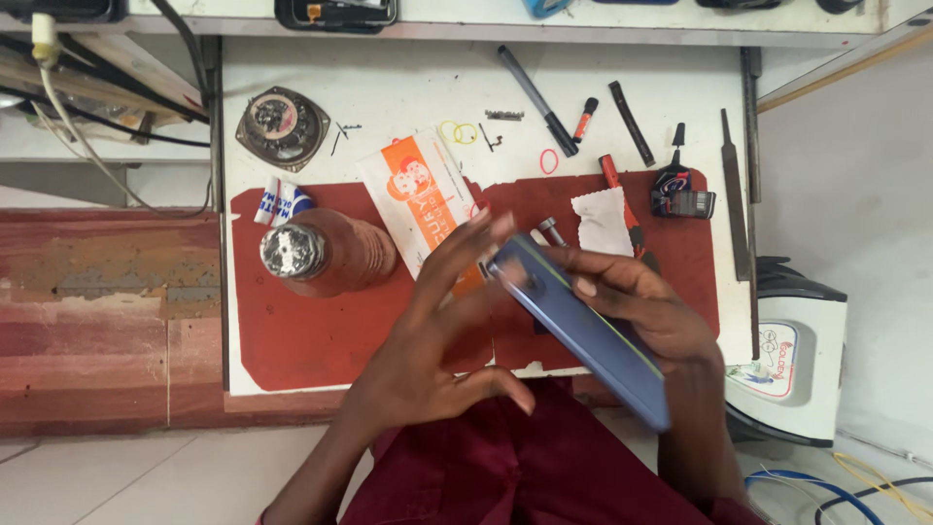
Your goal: The person wipes the screen and back of a blue smartphone with a white cloth. They then pick up a yellow rubber band and wrap it around the phone, followed by a red rubber band, securing both around the device.
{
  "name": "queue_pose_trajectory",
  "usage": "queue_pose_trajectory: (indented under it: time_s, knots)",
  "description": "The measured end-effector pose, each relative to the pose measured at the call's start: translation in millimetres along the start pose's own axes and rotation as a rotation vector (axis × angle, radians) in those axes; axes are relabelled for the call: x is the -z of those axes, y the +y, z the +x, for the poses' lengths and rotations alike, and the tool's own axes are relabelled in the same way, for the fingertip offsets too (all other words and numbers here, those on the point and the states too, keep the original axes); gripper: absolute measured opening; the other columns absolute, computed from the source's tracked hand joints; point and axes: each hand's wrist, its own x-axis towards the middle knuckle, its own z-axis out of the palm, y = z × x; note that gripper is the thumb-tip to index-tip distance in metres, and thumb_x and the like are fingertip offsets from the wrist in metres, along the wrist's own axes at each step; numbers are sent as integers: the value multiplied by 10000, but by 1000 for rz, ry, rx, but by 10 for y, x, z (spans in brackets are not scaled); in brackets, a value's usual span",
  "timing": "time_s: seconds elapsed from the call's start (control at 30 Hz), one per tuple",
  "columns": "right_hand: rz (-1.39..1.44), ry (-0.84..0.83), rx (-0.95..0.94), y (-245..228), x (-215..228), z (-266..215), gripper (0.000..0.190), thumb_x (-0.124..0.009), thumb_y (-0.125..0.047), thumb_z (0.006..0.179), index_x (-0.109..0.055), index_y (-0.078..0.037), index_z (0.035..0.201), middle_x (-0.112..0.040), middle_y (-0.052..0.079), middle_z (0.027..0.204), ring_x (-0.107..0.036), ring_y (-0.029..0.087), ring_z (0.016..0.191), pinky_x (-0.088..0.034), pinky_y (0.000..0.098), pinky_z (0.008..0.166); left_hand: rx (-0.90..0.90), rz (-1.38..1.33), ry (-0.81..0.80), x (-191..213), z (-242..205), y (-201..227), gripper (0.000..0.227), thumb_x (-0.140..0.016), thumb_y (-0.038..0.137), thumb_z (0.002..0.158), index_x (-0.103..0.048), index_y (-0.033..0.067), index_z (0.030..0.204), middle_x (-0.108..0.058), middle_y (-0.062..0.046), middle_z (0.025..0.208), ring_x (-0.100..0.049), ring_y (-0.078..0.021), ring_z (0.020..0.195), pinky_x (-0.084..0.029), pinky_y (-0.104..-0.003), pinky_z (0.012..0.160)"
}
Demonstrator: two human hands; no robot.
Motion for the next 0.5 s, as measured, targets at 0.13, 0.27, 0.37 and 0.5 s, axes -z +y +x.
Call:
queue_pose_trajectory:
  time_s: [0.13,0.27,0.37,0.5]
  knots:
    - [333,-327,-53,141,-204,42,437,-603,-101,1086,-481,99,1456,-694,188,1153,-723,137,846,-601,208,681,336,-809,98,-185,-89,-317,670,-895,211,920,-478,41,1415,-458,-185,1463,-436,-265,1352,-403,-472,1121]
    - [523,-520,72,339,-584,170,393,-517,-250,1216,-553,119,1349,-724,230,1097,-718,140,788,-596,181,631,547,-1091,266,-407,-188,-459,347,-838,86,1005,-561,-119,1043,-623,-251,929,-586,-240,741,-469,-371,665]
    - [-225,122,36,166,-763,187,355,-606,-229,1000,-674,38,1223,-723,92,963,-706,127,775,-616,258,675,355,-1159,399,-419,-189,-380,349,-827,145,931,-538,-37,1006,-691,-211,995,-697,-250,839,-569,-383,766]
    - [-1387,381,440,-360,-703,369,204,-713,-207,951,-758,-47,1070,-754,81,955,-700,184,763,-545,333,666,136,-971,384,-236,-237,-240,295,-793,156,992,-544,17,1067,-732,-208,1050,-748,-267,983,-622,-399,918]
